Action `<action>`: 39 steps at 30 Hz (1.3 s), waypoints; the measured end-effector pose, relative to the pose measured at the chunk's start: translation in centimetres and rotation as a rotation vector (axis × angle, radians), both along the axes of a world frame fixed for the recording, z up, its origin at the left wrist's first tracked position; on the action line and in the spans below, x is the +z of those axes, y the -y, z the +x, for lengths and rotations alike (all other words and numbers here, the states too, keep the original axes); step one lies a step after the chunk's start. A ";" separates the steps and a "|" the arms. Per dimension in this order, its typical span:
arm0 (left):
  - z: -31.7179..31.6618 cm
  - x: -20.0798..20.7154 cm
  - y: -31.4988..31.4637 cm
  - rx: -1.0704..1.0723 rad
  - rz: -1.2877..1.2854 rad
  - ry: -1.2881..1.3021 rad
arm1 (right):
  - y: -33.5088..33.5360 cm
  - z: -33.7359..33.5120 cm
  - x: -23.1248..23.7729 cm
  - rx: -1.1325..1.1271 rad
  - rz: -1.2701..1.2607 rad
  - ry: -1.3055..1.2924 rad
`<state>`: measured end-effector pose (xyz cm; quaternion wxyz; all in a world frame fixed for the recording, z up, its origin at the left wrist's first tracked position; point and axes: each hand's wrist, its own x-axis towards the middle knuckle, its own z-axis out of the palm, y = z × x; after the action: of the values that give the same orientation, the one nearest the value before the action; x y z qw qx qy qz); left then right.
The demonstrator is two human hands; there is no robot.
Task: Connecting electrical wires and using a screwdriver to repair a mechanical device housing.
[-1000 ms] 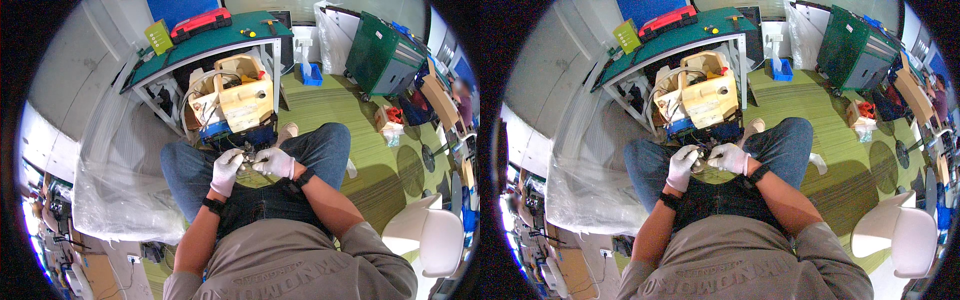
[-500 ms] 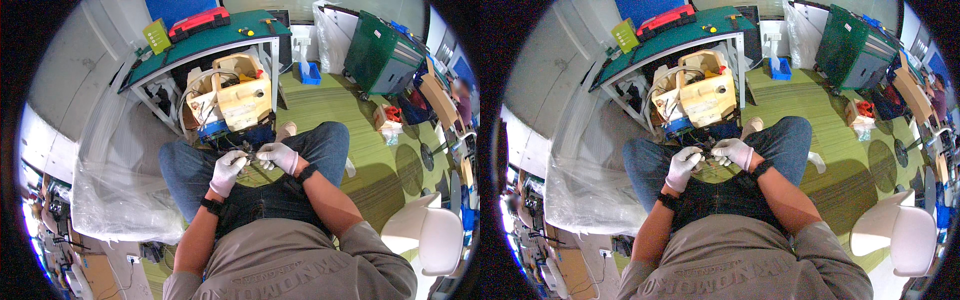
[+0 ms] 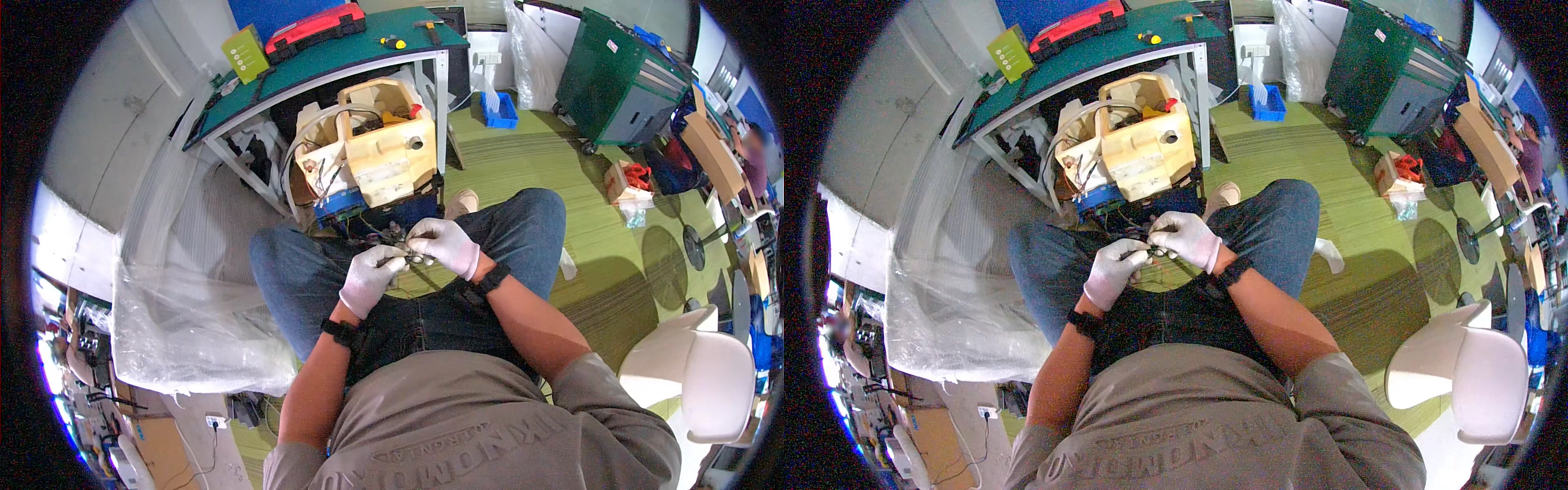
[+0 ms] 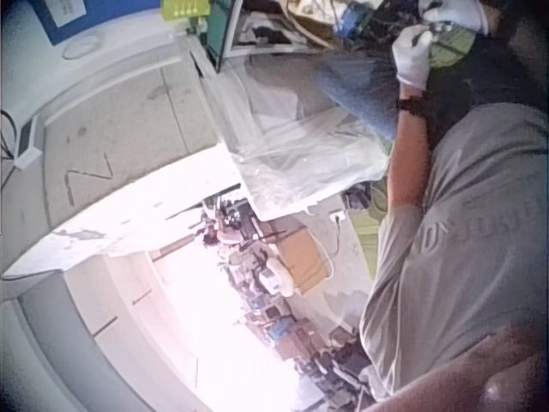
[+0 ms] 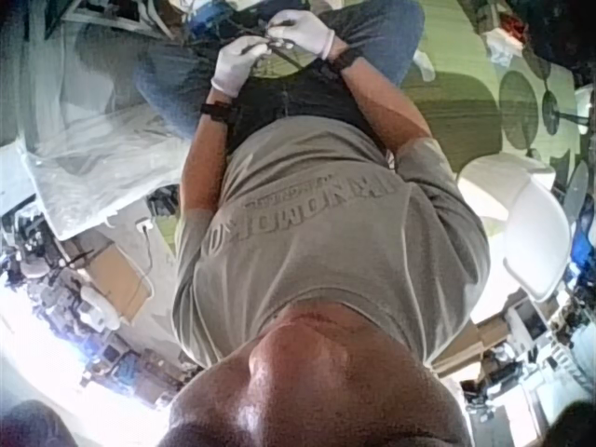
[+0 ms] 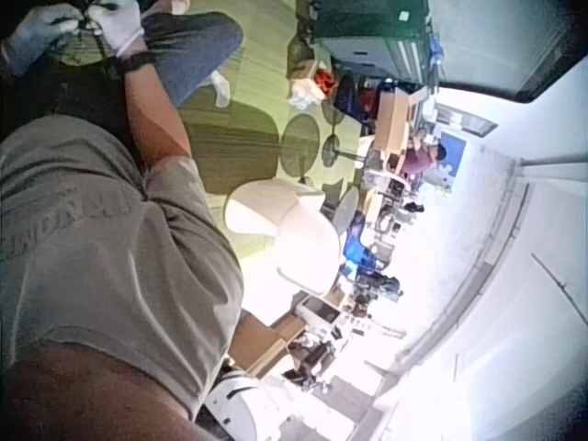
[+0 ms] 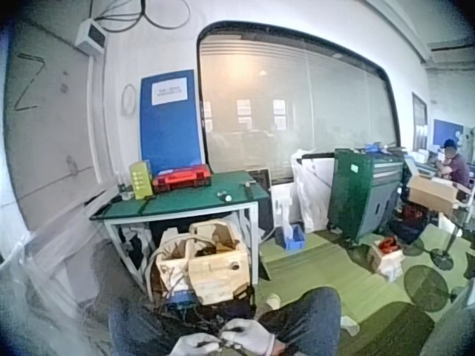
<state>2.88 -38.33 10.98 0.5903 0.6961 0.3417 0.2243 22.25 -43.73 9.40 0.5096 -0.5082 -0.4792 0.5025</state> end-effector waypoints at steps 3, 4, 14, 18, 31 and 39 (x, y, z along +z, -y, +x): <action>-0.1 -0.2 -0.1 0.027 -0.066 0.058 | 0.2 -0.3 0.3 -0.041 0.030 0.071; -0.1 -0.4 -0.1 0.029 -0.065 0.059 | 0.2 -0.3 0.4 -0.055 0.093 0.147; -0.4 -0.1 -0.3 0.033 -0.154 0.108 | 0.5 -0.7 0.7 -0.092 0.325 0.500; -0.6 -0.6 -0.8 0.044 -0.213 0.149 | 0.4 -0.8 0.7 -0.113 0.489 0.582; -0.7 -0.8 -0.4 0.081 -0.137 0.153 | 0.6 -1.2 1.0 -0.145 0.630 0.792; -0.4 -0.7 -0.5 0.100 -0.107 0.098 | 0.8 -1.4 1.2 -0.125 0.582 0.898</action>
<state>2.47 -37.85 10.30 0.6305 0.6339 0.3584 0.2688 20.80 -44.51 10.58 0.4032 -0.5383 -0.7383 0.0511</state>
